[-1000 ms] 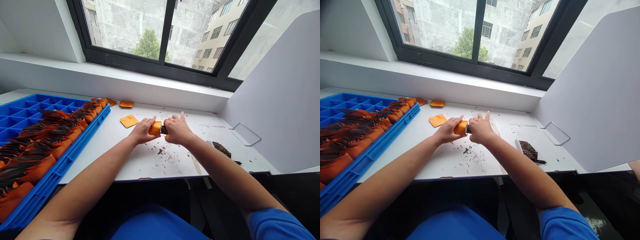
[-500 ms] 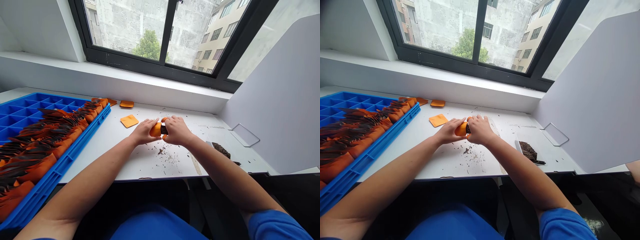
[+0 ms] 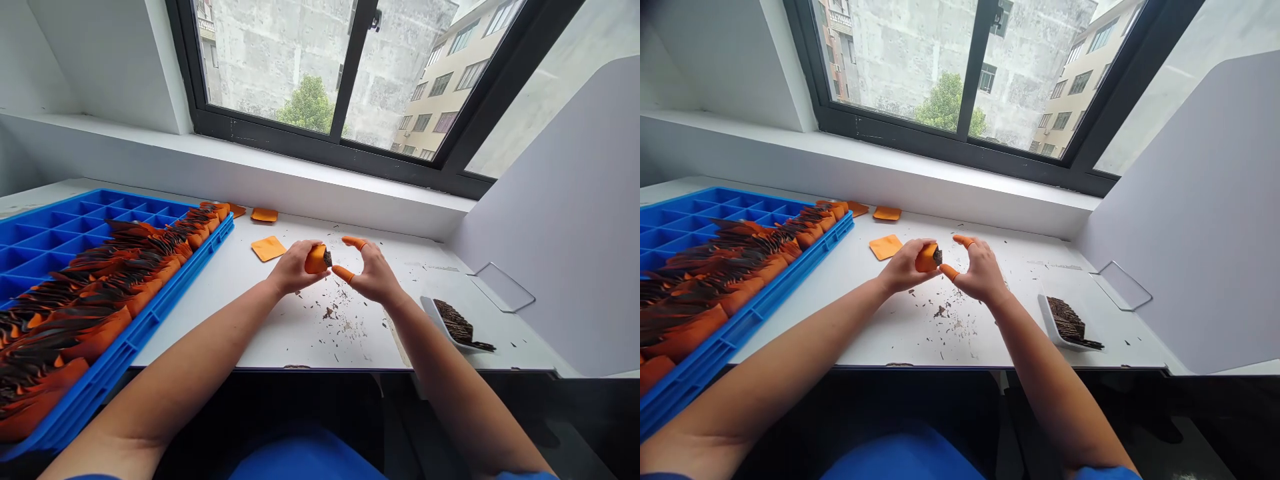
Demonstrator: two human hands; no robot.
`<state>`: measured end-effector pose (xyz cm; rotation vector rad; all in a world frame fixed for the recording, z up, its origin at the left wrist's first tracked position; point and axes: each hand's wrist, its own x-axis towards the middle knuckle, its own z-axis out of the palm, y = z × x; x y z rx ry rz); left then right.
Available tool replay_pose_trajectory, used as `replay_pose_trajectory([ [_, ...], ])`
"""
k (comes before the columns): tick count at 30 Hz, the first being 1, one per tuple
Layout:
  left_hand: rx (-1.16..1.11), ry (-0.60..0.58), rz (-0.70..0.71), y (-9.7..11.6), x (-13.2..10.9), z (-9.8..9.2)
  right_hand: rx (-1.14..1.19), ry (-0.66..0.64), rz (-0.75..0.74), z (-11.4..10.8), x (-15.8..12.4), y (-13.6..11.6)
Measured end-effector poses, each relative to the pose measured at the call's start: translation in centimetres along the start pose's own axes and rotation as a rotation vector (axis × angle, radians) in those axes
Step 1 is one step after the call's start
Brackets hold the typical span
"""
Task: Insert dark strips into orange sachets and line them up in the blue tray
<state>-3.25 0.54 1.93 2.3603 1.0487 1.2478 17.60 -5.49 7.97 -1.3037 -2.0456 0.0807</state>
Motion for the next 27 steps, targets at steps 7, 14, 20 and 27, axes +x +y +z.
replay_pose_trajectory([
  [7,-0.030,0.018,-0.011,0.3,0.0,0.0,0.077,-0.039,-0.134,3.0,-1.9,-0.1],
  [14,-0.060,0.033,-0.059,0.0,-0.1,0.2,0.048,-0.007,-0.094,5.1,-2.7,0.7],
  [20,-0.089,-0.024,-0.044,-0.3,-0.2,0.5,0.000,-0.032,-0.082,5.9,-3.2,0.8],
  [27,-0.065,-0.001,0.002,-0.2,-0.3,0.7,0.210,-0.096,-0.079,6.6,-3.6,1.8],
])
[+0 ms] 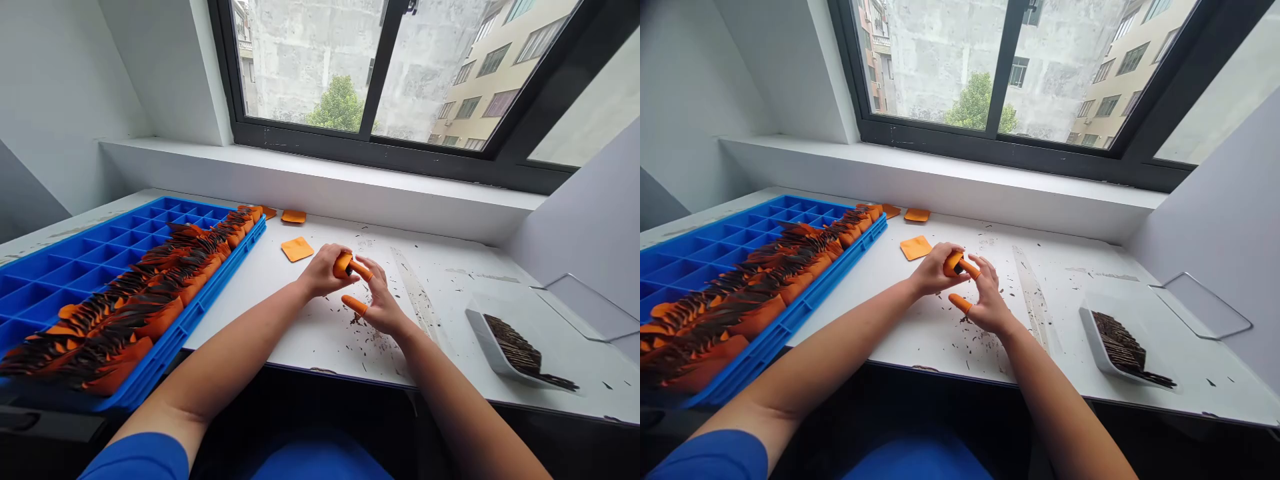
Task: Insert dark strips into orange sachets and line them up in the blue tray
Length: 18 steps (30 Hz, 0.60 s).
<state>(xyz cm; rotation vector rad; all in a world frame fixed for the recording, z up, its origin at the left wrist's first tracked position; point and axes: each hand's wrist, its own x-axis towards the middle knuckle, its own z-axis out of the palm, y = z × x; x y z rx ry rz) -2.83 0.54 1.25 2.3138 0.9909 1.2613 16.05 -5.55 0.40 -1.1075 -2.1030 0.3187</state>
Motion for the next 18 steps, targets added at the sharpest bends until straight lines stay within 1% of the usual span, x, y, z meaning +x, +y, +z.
replay_pose_trajectory([
  [2,0.015,0.011,-0.017,0.2,0.0,0.0,0.059,0.046,-0.022,-0.1,0.0,-0.1],
  [3,0.022,0.022,-0.039,0.3,0.0,0.0,0.078,0.093,-0.037,-0.2,0.1,-0.2],
  [6,0.030,0.091,-0.105,0.5,0.1,0.1,0.115,0.310,-0.040,-0.6,0.3,-0.7],
  [7,0.025,0.111,-0.107,0.5,0.1,0.2,0.118,0.364,-0.024,-0.6,0.3,-0.9],
  [8,0.018,0.124,-0.103,0.4,0.2,0.4,0.114,0.389,-0.006,-0.7,0.4,-1.0],
  [10,0.001,0.115,-0.088,0.3,0.2,0.9,0.088,0.374,0.013,-0.6,0.5,-1.2],
  [13,0.003,0.058,-0.066,0.1,0.0,1.8,0.060,0.327,0.016,-0.3,0.5,-1.0],
  [16,0.021,0.035,-0.029,0.4,-0.4,2.2,0.056,0.363,0.056,-0.2,0.5,-0.4],
  [18,0.035,0.032,-0.040,0.7,-0.5,1.9,0.039,0.412,0.088,-0.3,0.4,0.0],
])
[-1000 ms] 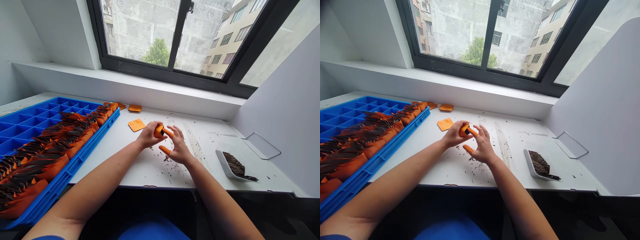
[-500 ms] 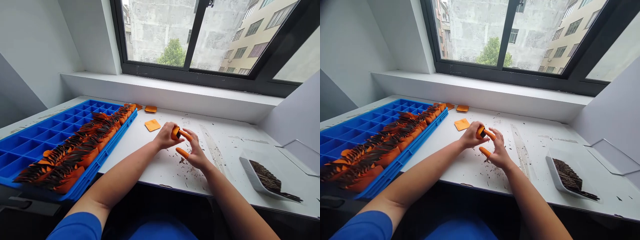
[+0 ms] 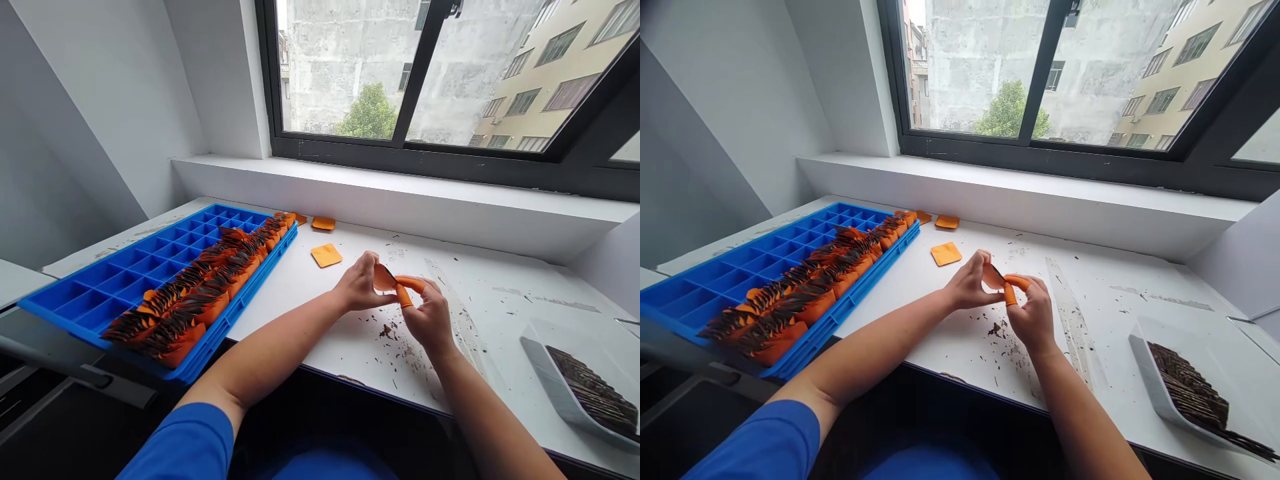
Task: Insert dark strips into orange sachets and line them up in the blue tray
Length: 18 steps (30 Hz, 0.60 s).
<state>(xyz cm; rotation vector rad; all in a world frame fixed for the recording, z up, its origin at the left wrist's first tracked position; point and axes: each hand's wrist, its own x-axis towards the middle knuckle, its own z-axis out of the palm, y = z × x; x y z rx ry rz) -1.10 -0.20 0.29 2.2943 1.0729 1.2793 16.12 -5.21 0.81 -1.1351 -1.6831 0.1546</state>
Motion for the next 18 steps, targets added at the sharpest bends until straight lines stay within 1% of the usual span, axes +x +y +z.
replay_pose_trajectory([
  [2,0.035,-0.025,0.002,0.4,0.1,-0.7,-0.028,0.034,0.015,-0.1,0.0,0.4],
  [3,0.063,-0.048,0.027,0.6,0.2,-1.1,-0.044,0.037,0.018,-0.2,0.1,0.5],
  [6,0.164,-0.139,0.163,1.3,0.7,-2.3,-0.075,0.023,0.013,-0.4,0.1,0.6],
  [8,0.224,-0.175,0.204,2.0,1.1,-2.8,-0.077,0.019,0.005,-0.5,0.1,0.7],
  [11,0.289,-0.188,0.151,4.0,2.2,-3.4,-0.080,0.034,-0.001,-0.6,0.1,0.8],
  [12,0.313,-0.211,0.128,4.8,2.7,-3.5,-0.084,0.039,-0.003,-0.6,0.1,0.8],
  [13,0.345,-0.257,0.112,5.7,3.3,-3.7,-0.088,0.043,-0.004,-0.6,0.1,0.8],
  [15,0.445,-0.387,0.112,7.4,4.6,-4.3,-0.090,0.049,-0.015,-0.6,0.1,0.8],
  [18,0.607,-0.556,0.099,9.1,6.0,-5.2,-0.075,0.053,-0.055,-0.6,0.1,0.7],
])
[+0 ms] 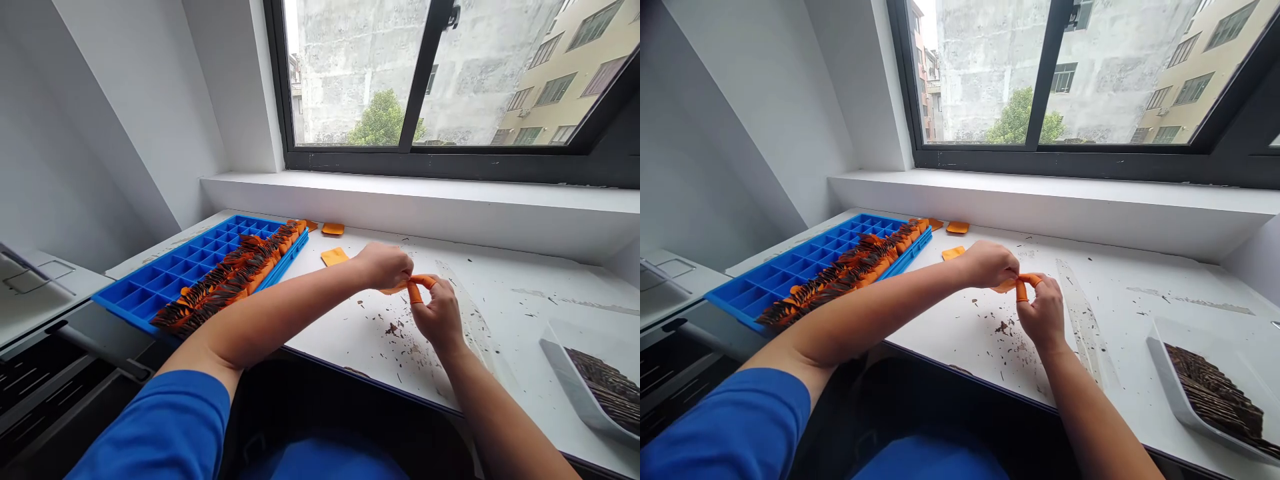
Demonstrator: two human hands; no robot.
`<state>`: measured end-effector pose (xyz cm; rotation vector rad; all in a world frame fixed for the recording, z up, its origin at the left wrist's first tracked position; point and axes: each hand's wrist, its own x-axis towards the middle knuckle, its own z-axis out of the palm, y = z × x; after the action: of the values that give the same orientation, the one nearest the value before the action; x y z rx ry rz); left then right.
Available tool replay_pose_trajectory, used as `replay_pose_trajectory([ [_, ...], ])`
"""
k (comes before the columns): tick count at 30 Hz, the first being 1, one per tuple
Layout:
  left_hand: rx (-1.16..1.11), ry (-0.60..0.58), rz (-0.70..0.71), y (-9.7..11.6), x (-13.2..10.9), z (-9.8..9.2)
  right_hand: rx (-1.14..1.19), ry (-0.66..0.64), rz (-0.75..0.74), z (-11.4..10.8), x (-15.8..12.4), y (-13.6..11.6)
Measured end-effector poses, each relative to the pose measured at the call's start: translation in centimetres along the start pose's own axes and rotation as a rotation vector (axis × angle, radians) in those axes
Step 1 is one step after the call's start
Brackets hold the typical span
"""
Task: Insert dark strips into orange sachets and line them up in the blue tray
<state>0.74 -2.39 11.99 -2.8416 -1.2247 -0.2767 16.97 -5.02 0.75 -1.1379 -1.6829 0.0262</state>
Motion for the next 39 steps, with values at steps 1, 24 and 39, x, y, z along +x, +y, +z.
replay_pose_trajectory([
  [1,0.032,-0.041,-0.015,0.0,0.0,-0.5,0.011,0.003,-0.013,0.0,0.0,-0.1],
  [24,-0.571,0.190,-0.192,-2.4,-2.7,0.9,0.452,-0.186,0.252,0.2,0.3,-1.3],
  [39,0.415,0.413,-0.495,-16.9,-15.4,-13.8,0.302,-0.175,0.122,0.3,-0.6,-1.1],
])
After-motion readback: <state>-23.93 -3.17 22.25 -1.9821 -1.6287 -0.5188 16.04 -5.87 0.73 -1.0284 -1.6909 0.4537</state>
